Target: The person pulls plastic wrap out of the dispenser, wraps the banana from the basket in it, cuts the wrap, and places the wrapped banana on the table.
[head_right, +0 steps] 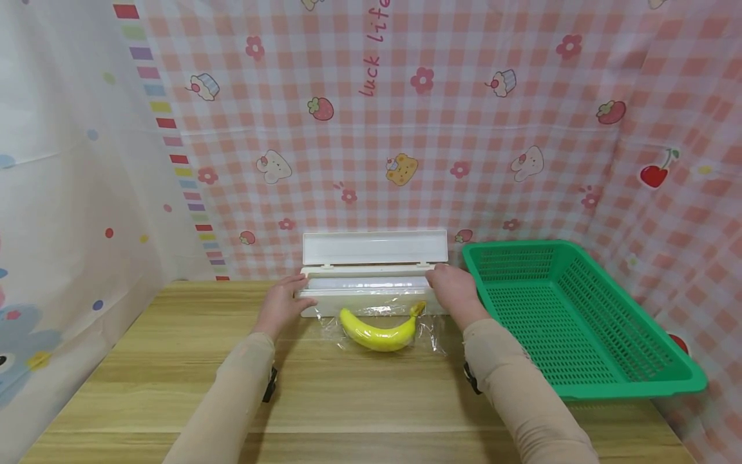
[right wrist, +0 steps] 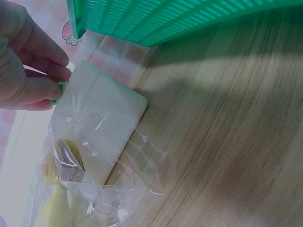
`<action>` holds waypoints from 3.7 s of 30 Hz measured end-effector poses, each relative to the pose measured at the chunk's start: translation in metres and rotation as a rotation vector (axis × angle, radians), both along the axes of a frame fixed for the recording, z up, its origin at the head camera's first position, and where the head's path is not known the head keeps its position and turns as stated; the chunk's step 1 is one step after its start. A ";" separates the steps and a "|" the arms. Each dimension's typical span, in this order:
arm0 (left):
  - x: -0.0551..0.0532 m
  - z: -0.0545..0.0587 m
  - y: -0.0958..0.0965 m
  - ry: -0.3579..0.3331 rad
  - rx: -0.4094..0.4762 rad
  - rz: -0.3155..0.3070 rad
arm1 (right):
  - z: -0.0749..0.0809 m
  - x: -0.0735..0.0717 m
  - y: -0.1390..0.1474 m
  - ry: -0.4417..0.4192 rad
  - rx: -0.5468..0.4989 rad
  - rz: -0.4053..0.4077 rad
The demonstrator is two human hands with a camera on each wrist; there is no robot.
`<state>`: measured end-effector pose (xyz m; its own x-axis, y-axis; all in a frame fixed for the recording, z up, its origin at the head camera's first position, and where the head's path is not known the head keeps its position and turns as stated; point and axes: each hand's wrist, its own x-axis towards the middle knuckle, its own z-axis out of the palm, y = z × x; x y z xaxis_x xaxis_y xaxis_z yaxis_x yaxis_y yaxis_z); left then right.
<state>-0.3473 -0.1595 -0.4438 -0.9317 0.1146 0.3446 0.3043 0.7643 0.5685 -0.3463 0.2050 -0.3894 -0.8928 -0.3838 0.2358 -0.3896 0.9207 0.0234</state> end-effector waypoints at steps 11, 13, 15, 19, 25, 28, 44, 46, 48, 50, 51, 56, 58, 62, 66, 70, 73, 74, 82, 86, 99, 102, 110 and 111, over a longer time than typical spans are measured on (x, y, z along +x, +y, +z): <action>-0.001 -0.001 0.000 0.012 -0.038 0.020 | 0.002 0.003 -0.003 -0.023 0.033 -0.050; 0.000 -0.001 0.000 0.006 -0.035 0.022 | 0.002 0.004 -0.003 -0.023 0.025 -0.051; 0.001 0.000 0.000 -0.004 -0.025 0.025 | 0.001 0.004 -0.003 -0.020 0.015 -0.052; 0.001 -0.001 0.000 -0.007 -0.023 0.022 | 0.001 0.003 -0.003 -0.019 0.006 -0.052; 0.000 -0.002 0.000 0.003 -0.034 0.018 | 0.002 0.004 -0.003 -0.025 -0.005 -0.062; 0.000 -0.001 0.000 0.006 -0.032 0.016 | 0.002 0.004 -0.003 -0.026 -0.008 -0.067; 0.000 0.001 0.001 0.003 -0.017 0.012 | 0.004 0.002 -0.002 -0.037 -0.030 -0.086; 0.000 0.001 0.002 0.005 -0.018 0.011 | 0.004 0.002 -0.002 -0.032 -0.027 -0.094; 0.000 0.000 0.002 0.009 -0.026 0.010 | 0.003 0.002 -0.002 -0.028 -0.027 -0.104; 0.000 0.000 0.003 0.014 -0.033 0.009 | 0.003 0.003 -0.001 -0.027 -0.026 -0.113; 0.000 0.000 0.003 0.017 -0.036 0.008 | 0.002 0.003 -0.001 -0.026 -0.026 -0.114; 0.000 0.000 0.004 0.016 -0.035 -0.001 | 0.003 0.004 0.005 -0.027 -0.027 -0.130; 0.000 0.000 0.002 0.016 -0.020 -0.004 | 0.004 0.004 0.006 -0.047 -0.045 -0.134; 0.001 -0.001 -0.002 0.027 -0.015 -0.005 | 0.006 0.004 0.005 -0.076 -0.063 -0.123; 0.001 -0.001 -0.003 0.034 -0.027 -0.012 | 0.006 0.003 0.004 -0.072 -0.050 -0.136; -0.001 -0.002 -0.002 0.028 -0.012 -0.003 | 0.007 0.002 0.001 -0.076 -0.039 -0.154; -0.001 -0.002 -0.002 0.015 0.001 0.003 | 0.008 0.004 -0.002 -0.077 -0.038 -0.160; -0.001 -0.002 -0.002 0.011 0.004 0.004 | 0.008 0.005 -0.002 -0.076 -0.036 -0.160; 0.002 0.002 -0.003 -0.046 -0.010 -0.030 | 0.008 0.006 -0.002 -0.089 -0.057 -0.188; 0.003 0.005 -0.007 -0.087 -0.014 -0.058 | 0.007 0.008 -0.002 -0.074 -0.067 -0.198; 0.010 0.015 0.002 0.020 -0.068 -0.092 | 0.010 0.028 -0.012 -0.074 -0.144 -0.156; 0.015 0.018 0.012 0.103 -0.087 -0.126 | 0.009 0.035 -0.016 -0.079 -0.184 -0.116; 0.030 0.022 0.040 0.244 -0.185 -0.269 | -0.001 0.047 -0.024 -0.064 -0.247 0.001; 0.032 0.022 0.044 0.259 -0.195 -0.285 | -0.002 0.048 -0.024 -0.067 -0.246 0.016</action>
<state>-0.3150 -0.1157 -0.4218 -0.7387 0.4408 0.5098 0.6326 0.7145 0.2989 -0.2983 0.1808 -0.3917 -0.9040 -0.3359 0.2644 -0.3969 0.8893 -0.2273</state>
